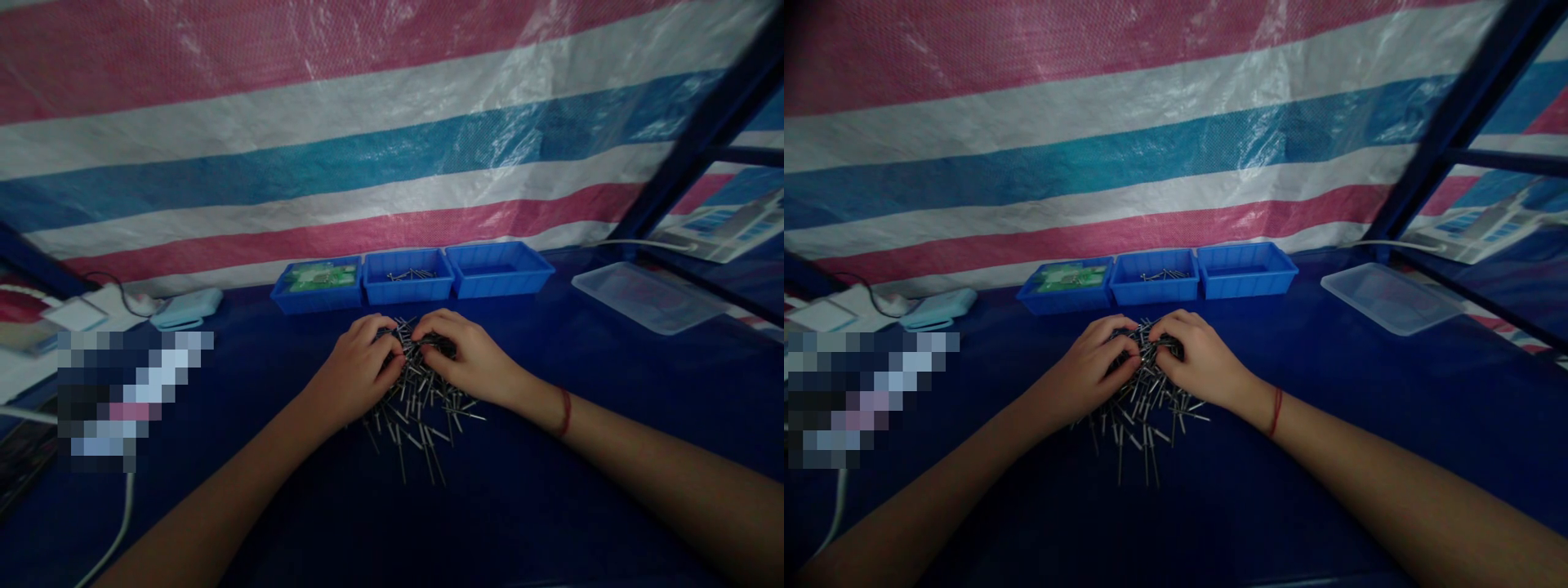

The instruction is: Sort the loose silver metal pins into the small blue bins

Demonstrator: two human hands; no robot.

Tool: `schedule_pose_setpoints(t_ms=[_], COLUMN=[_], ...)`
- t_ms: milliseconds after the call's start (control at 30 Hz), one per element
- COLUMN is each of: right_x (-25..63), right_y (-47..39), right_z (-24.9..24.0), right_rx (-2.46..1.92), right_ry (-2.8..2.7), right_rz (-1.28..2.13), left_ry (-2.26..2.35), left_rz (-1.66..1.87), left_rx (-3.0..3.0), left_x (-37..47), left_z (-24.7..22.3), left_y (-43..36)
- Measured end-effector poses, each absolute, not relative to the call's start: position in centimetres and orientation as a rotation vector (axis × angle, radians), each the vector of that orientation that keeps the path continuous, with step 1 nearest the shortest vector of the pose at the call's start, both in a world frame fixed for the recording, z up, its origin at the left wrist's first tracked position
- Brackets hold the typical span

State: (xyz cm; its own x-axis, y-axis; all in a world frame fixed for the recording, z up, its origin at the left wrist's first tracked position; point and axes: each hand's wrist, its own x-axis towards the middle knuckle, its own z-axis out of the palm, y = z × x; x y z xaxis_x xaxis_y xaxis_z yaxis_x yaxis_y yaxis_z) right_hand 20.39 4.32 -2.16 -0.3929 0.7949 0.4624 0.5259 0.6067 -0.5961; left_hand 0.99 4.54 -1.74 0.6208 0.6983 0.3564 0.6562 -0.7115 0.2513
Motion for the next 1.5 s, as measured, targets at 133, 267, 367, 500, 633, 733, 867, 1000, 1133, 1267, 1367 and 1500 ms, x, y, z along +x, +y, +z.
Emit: schedule_pose_setpoints(t_ms=[133, 267, 367, 500, 633, 733, 867, 1000, 1133, 1267, 1367, 1500], right_x=[20.4, 20.4, 20.4, 20.3, 20.4, 20.4, 20.5, 20.3, 19.9, 19.5, 19.3, 19.4], right_y=[4.3, 4.2, 4.2, 4.2, 4.2, 4.0, 3.6, 3.0, 2.2, 1.6, 1.5, 1.4], right_z=[-2.1, -2.0, -2.0, -2.0, -2.1, -2.0, -1.5, -0.7, -0.1, 0.2, 0.2, 0.1], right_rx=[-1.041, -1.055, -1.049, -1.042, -1.038, -1.004, -0.910, -0.858, -0.839, -0.854, -0.845, -0.820], right_ry=[-2.096, -2.109, -2.112, -2.098, -2.091, -2.085, -2.070, -2.013, -1.950, -1.807, -1.789, -1.799], right_rz=[0.464, 0.457, 0.455, 0.472, 0.432, 0.345, 0.303, 0.341, 0.429, 0.558, 0.566, 0.546], left_ry=[1.153, 1.173, 1.161, 1.144, 1.149, 1.175, 1.164, 1.099, 1.018, 1.011, 1.028, 1.012], left_rz=[0.674, 0.677, 0.681, 0.696, 0.741, 0.777, 0.802, 0.846, 0.873, 0.995, 1.028, 1.017], left_rx=[2.801, 2.826, 2.805, 2.761, 2.701, 2.584, 2.398, 2.358, 2.411, 2.359, 2.343, 2.333], left_x=[0.8, 0.8, 0.8, 0.9, 0.7, 0.5, 0.6, 0.8, 1.0, 1.3, 1.5, 1.6], left_z=[-1.4, -1.1, -1.2, -1.5, -1.2, -0.7, -0.2, 0.0, 0.2, 0.3, 0.3, 0.2], left_y=[4.5, 4.4, 4.5, 4.6, 4.5, 4.4, 4.0, 3.5, 3.0, 2.5, 2.1, 1.9])
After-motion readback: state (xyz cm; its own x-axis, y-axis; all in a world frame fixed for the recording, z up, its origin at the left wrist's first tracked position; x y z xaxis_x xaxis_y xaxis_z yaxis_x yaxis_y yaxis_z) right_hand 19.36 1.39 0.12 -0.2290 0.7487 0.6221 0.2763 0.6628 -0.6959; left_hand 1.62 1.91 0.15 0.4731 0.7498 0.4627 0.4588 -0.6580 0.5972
